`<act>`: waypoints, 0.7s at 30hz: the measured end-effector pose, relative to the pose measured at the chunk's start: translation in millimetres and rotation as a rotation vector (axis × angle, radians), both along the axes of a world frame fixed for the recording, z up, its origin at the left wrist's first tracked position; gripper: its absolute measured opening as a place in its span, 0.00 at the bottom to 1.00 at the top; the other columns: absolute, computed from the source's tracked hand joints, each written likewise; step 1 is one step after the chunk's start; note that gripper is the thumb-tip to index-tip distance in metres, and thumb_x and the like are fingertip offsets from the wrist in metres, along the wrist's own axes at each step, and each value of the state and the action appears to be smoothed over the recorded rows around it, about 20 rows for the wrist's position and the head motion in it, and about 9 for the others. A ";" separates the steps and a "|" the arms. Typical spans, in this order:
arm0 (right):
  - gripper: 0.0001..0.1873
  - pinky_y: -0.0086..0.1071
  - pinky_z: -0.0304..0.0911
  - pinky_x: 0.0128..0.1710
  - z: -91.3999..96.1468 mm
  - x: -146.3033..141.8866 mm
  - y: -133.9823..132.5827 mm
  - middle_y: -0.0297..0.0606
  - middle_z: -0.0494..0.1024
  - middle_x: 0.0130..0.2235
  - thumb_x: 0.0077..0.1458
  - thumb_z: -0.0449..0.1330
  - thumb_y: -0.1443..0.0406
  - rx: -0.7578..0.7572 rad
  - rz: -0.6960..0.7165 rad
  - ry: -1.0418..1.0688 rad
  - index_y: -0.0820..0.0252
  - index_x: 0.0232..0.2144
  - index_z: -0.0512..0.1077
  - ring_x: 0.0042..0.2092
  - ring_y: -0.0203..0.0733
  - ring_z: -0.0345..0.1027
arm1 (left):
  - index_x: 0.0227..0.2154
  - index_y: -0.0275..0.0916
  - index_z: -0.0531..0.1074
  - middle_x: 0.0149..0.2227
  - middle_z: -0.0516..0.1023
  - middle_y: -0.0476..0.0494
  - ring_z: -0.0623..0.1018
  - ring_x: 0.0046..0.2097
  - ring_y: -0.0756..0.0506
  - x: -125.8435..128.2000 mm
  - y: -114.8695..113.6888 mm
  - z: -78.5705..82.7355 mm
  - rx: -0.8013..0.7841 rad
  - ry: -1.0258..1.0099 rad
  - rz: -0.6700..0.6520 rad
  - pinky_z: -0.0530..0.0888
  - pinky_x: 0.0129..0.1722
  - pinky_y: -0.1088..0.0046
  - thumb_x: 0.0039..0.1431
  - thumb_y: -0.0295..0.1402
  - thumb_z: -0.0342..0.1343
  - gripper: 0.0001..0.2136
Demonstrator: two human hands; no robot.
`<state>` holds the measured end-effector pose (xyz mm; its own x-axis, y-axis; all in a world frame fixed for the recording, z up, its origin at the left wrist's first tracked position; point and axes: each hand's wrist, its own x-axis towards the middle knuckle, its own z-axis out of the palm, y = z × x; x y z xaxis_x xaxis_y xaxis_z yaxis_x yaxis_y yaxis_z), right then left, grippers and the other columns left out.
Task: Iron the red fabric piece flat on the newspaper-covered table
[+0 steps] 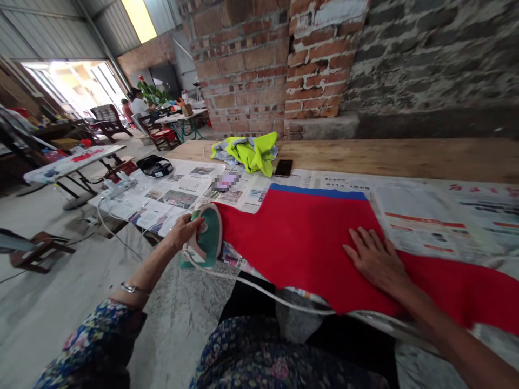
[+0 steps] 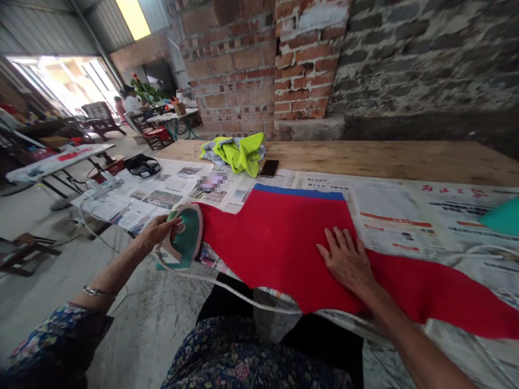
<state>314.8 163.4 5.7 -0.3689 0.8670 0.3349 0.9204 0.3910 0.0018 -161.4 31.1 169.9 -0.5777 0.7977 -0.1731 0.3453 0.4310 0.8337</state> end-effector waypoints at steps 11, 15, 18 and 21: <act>0.36 0.62 0.57 0.70 7.8 -2.0 -5.5 0.61 0.72 0.70 0.72 0.41 0.57 -0.016 -0.003 -0.007 0.71 0.69 0.70 0.73 0.66 0.62 | 0.26 0.42 0.69 0.18 0.71 0.55 0.72 0.20 0.50 57.5 26.9 17.2 0.067 0.071 -0.308 0.69 0.22 0.77 0.58 0.41 0.67 0.14; 0.35 0.61 0.57 0.70 7.0 0.6 -4.8 0.58 0.72 0.70 0.71 0.42 0.58 -0.023 0.009 -0.014 0.68 0.70 0.70 0.73 0.65 0.62 | 0.25 0.42 0.67 0.18 0.69 0.57 0.69 0.18 0.52 86.5 56.5 14.5 -0.007 -0.045 -0.381 0.68 0.21 0.77 0.61 0.36 0.68 0.15; 0.35 0.63 0.57 0.69 6.4 1.5 -3.7 0.58 0.73 0.70 0.71 0.42 0.58 -0.018 0.011 0.002 0.66 0.70 0.70 0.73 0.65 0.62 | 0.25 0.42 0.68 0.18 0.70 0.56 0.70 0.19 0.52 99.7 69.9 14.3 -0.057 -0.049 -0.412 0.69 0.23 0.76 0.63 0.31 0.66 0.14; 0.36 0.62 0.57 0.70 6.2 0.3 -3.5 0.59 0.73 0.70 0.71 0.42 0.57 -0.015 0.004 0.008 0.68 0.70 0.71 0.72 0.65 0.63 | 0.24 0.42 0.67 0.18 0.70 0.56 0.70 0.19 0.51 99.3 71.2 15.9 -0.073 -0.013 -0.392 0.69 0.23 0.76 0.62 0.31 0.67 0.15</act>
<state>315.1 159.8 11.9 -0.3699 0.8704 0.3249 0.9187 0.3947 -0.0115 -62.1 102.3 185.8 -0.2289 0.9426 -0.2431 0.4854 0.3270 0.8109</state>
